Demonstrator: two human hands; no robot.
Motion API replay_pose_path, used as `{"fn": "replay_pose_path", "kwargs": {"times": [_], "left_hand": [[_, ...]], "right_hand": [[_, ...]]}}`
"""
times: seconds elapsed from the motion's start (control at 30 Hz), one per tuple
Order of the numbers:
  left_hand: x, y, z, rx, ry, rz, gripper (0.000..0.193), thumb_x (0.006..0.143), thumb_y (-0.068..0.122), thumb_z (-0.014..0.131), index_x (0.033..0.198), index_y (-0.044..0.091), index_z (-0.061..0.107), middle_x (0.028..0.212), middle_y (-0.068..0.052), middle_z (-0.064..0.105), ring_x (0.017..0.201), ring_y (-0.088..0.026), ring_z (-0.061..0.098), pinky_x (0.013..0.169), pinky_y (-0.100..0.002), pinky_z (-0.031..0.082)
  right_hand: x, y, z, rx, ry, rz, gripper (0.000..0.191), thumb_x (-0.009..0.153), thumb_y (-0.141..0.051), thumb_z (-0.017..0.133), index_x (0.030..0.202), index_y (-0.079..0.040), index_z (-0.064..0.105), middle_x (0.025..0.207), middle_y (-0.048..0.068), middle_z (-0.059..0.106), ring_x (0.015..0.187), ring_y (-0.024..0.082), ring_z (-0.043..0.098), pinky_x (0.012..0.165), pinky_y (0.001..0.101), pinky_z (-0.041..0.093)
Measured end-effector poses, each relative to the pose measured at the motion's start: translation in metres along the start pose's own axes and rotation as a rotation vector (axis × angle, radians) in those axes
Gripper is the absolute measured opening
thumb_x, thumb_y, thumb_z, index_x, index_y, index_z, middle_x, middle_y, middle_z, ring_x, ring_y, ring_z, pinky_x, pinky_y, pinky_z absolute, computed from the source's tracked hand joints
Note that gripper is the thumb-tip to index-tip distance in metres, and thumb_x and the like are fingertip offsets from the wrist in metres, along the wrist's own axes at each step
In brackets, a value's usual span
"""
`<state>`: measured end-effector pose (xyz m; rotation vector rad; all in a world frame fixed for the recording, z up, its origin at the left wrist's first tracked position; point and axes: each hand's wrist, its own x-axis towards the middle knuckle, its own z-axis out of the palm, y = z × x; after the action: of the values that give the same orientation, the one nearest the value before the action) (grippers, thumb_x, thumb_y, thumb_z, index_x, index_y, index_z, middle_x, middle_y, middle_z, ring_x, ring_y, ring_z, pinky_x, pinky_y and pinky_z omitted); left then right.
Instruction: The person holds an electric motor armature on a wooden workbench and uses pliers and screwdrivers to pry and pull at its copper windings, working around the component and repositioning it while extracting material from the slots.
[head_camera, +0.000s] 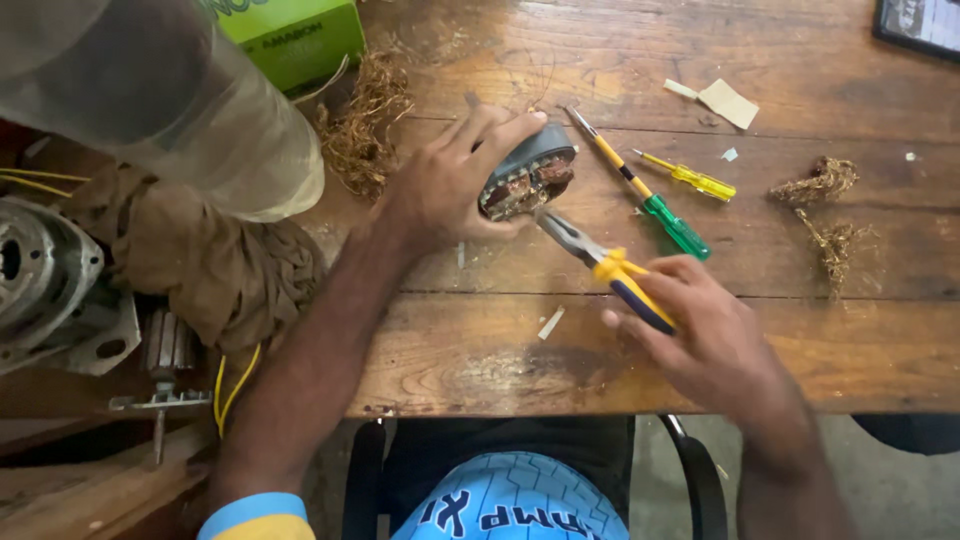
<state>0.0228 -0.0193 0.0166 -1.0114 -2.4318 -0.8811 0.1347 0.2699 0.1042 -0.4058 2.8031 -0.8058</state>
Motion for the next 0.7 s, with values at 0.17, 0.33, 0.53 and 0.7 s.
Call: {"fn": "replay_pose_path", "kwargs": {"times": [0.17,0.33,0.53,0.7], "left_hand": [[0.004,0.01,-0.01,-0.055,-0.006,-0.063,0.087,0.082,0.055,0.081,0.15,0.015,0.043,0.124,-0.014,0.06,0.108,-0.03,0.069,0.088,-0.043,0.064],[0.006,0.023,-0.021,-0.329,0.007,-0.251,0.062,0.097,0.055,0.06,0.142,0.013,0.052,0.12,-0.014,0.067,0.101,-0.029,0.074,0.086,-0.04,0.063],[0.01,0.031,-0.023,-0.293,0.126,-0.222,0.039,0.113,0.038,0.048,0.137,0.008,0.057,0.123,-0.016,0.069,0.111,-0.031,0.073,0.096,-0.043,0.059],[0.01,0.032,-0.018,-0.229,0.163,-0.199,0.035,0.112,0.034,0.052,0.135,0.007,0.058,0.122,-0.016,0.069,0.112,-0.033,0.072,0.097,-0.044,0.058]], "right_hand": [[-0.021,-0.008,-0.001,-0.356,0.219,0.007,0.042,0.086,-0.03,0.074,0.123,-0.01,0.072,0.129,0.02,0.062,0.116,0.039,0.059,0.098,0.0505,0.046],[-0.02,-0.023,0.003,-0.213,0.206,-0.03,0.043,0.086,-0.03,0.073,0.124,-0.011,0.07,0.13,0.017,0.062,0.117,0.037,0.059,0.1,0.0496,0.045],[0.004,-0.04,0.031,-0.443,0.233,-0.073,0.036,0.09,-0.026,0.071,0.122,-0.011,0.068,0.124,0.018,0.061,0.113,0.038,0.059,0.093,0.052,0.044],[0.013,-0.052,0.036,-0.532,0.265,-0.115,0.039,0.084,-0.024,0.068,0.122,-0.012,0.067,0.122,0.018,0.059,0.111,0.037,0.058,0.093,0.0515,0.045]]}}
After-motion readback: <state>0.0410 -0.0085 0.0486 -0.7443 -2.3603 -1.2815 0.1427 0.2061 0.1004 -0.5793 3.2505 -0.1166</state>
